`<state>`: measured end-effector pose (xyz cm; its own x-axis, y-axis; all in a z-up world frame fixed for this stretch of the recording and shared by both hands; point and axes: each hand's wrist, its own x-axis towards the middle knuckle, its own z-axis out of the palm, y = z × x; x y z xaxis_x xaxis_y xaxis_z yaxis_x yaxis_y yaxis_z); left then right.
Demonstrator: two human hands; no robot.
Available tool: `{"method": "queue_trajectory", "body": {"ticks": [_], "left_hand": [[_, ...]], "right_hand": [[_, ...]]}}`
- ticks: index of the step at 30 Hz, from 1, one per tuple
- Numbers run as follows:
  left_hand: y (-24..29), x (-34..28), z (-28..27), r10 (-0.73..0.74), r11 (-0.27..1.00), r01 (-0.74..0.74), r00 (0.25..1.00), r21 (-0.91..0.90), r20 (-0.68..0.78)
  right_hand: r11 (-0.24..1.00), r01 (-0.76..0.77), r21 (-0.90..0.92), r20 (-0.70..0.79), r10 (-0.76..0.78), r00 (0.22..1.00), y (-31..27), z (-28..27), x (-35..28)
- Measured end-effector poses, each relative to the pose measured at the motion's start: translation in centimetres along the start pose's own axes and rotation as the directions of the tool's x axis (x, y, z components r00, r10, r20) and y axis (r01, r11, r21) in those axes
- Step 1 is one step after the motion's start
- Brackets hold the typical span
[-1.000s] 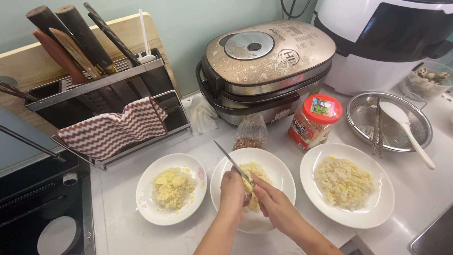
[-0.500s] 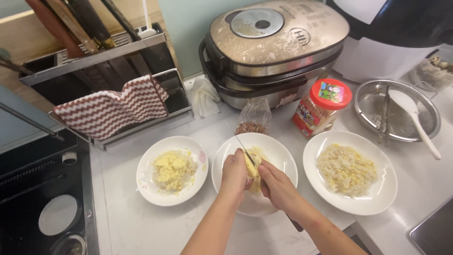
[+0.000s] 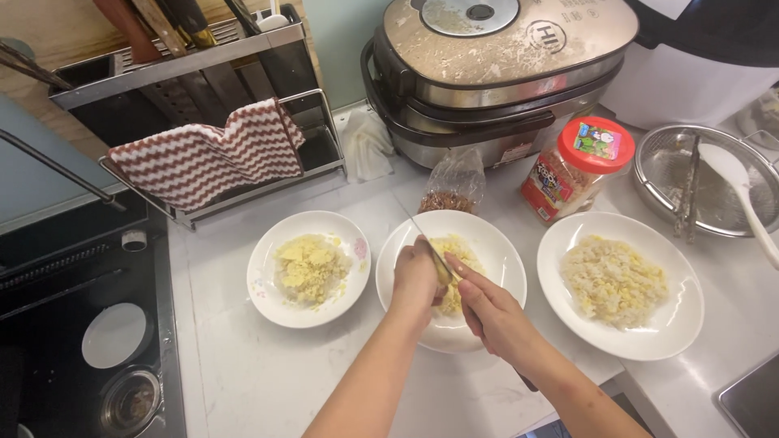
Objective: Serving portions of cooked rice from a pot onto plates and slicing a yellow ingredient over them using a knife.
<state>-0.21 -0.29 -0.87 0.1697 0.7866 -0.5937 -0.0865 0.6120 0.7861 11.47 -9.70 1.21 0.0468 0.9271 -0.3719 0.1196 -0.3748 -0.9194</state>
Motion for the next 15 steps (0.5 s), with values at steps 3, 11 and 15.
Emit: {"method": "queue_trajectory", "body": {"ticks": [3,11,15], "left_hand": [[-0.3,-0.4,0.2,-0.023,1.000,0.023,1.000,-0.001,0.002],[-0.6,0.0,0.0,0.020,0.994,-0.015,0.999,-0.108,0.039],[-0.7,1.6,-0.9,0.062,0.992,-0.061,0.998,-0.106,0.011]], "right_hand": [[1.000,0.016,0.004,-0.052,-0.016,0.999,3.4,-0.7,2.6],[0.997,-0.070,0.022,-0.120,0.072,0.990,0.6,0.2,1.0],[0.999,-0.046,0.019,-0.049,0.047,0.998,-0.7,0.8,-0.7]]}}
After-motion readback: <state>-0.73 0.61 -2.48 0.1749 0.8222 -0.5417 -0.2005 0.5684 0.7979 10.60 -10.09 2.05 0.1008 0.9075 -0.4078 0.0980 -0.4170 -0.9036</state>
